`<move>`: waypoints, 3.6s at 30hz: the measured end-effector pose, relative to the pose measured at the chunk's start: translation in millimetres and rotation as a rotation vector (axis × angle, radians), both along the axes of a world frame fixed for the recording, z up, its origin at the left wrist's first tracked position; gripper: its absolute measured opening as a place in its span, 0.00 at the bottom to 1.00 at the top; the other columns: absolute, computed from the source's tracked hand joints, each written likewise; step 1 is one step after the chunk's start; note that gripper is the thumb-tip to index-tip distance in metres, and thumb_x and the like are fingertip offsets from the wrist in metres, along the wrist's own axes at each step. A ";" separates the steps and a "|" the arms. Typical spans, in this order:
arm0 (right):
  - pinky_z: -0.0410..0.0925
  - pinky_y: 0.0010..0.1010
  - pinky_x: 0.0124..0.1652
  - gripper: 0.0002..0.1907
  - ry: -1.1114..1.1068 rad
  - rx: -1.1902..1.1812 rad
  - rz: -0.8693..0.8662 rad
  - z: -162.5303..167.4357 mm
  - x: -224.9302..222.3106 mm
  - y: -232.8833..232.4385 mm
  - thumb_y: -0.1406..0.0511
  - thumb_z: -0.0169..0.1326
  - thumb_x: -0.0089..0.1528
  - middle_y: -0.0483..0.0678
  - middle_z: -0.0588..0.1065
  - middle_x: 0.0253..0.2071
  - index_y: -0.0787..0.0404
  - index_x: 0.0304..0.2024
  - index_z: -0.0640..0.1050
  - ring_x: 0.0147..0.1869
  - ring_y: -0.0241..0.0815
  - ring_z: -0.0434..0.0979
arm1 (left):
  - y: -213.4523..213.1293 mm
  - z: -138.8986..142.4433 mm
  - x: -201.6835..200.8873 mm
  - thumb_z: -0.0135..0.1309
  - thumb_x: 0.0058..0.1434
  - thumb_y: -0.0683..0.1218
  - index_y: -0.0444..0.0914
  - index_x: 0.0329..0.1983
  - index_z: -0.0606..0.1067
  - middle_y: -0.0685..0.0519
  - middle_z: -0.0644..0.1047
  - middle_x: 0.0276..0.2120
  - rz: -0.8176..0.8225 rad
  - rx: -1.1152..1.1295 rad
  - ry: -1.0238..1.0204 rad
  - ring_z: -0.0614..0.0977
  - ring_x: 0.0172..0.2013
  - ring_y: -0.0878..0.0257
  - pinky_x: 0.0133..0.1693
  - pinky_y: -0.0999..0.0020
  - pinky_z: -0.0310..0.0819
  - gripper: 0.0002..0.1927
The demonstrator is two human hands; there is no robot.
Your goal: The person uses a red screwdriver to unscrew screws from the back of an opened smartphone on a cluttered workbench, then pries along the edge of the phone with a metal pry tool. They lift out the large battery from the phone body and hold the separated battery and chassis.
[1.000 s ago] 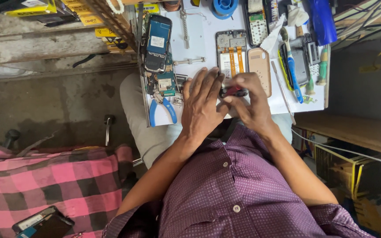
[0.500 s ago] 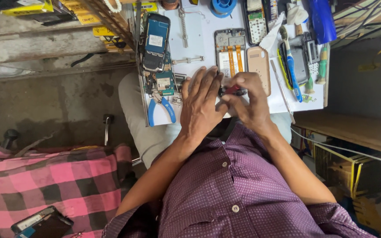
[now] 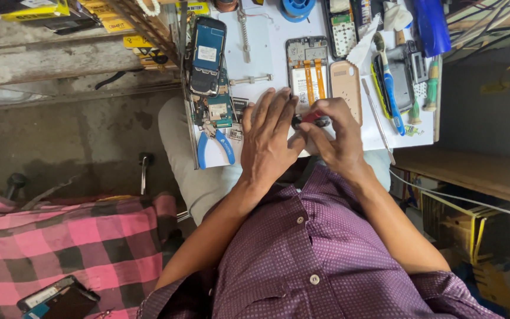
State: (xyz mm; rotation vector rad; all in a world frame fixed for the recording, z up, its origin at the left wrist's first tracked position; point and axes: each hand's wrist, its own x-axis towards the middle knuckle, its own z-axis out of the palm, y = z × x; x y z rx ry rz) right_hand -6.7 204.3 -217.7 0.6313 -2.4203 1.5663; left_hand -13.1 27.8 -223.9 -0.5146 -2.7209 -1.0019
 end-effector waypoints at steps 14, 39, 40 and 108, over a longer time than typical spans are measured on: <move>0.75 0.36 0.57 0.40 -0.023 -0.066 0.004 0.1 0.3 0.1 0.80 0.56 0.69 0.55 0.72 0.58 0.52 0.77 0.54 0.62 0.48 0.79 | 0.8 0.6 -0.1 0.63 0.52 0.46 0.36 0.64 0.72 0.49 0.69 0.67 -0.001 0.002 -0.025 0.66 0.70 0.51 0.69 0.44 0.54 0.34; 0.76 0.38 0.59 0.39 -0.033 -0.018 -0.002 3.2 2.5 4.4 0.79 0.57 0.68 0.58 0.74 0.59 0.56 0.75 0.54 0.60 0.49 0.81 | 2.6 1.4 1.4 0.64 0.52 0.47 0.36 0.64 0.71 0.50 0.69 0.67 -0.009 -0.021 -0.027 0.66 0.70 0.51 0.68 0.44 0.53 0.34; 0.75 0.39 0.59 0.39 -0.045 -0.028 0.010 3.7 2.8 4.5 0.80 0.56 0.68 0.58 0.73 0.59 0.56 0.75 0.53 0.61 0.49 0.80 | 2.8 1.2 1.9 0.64 0.52 0.47 0.36 0.64 0.71 0.50 0.69 0.67 -0.008 -0.021 -0.024 0.66 0.70 0.51 0.68 0.44 0.53 0.35; 0.72 0.40 0.65 0.39 -0.244 -0.590 -0.032 -1.8 5.0 8.6 0.80 0.53 0.71 0.56 0.71 0.57 0.53 0.76 0.50 0.62 0.48 0.76 | 6.3 -3.7 3.9 0.67 0.60 0.51 0.43 0.50 0.79 0.56 0.73 0.63 -0.025 -0.038 0.080 0.72 0.66 0.58 0.70 0.49 0.45 0.17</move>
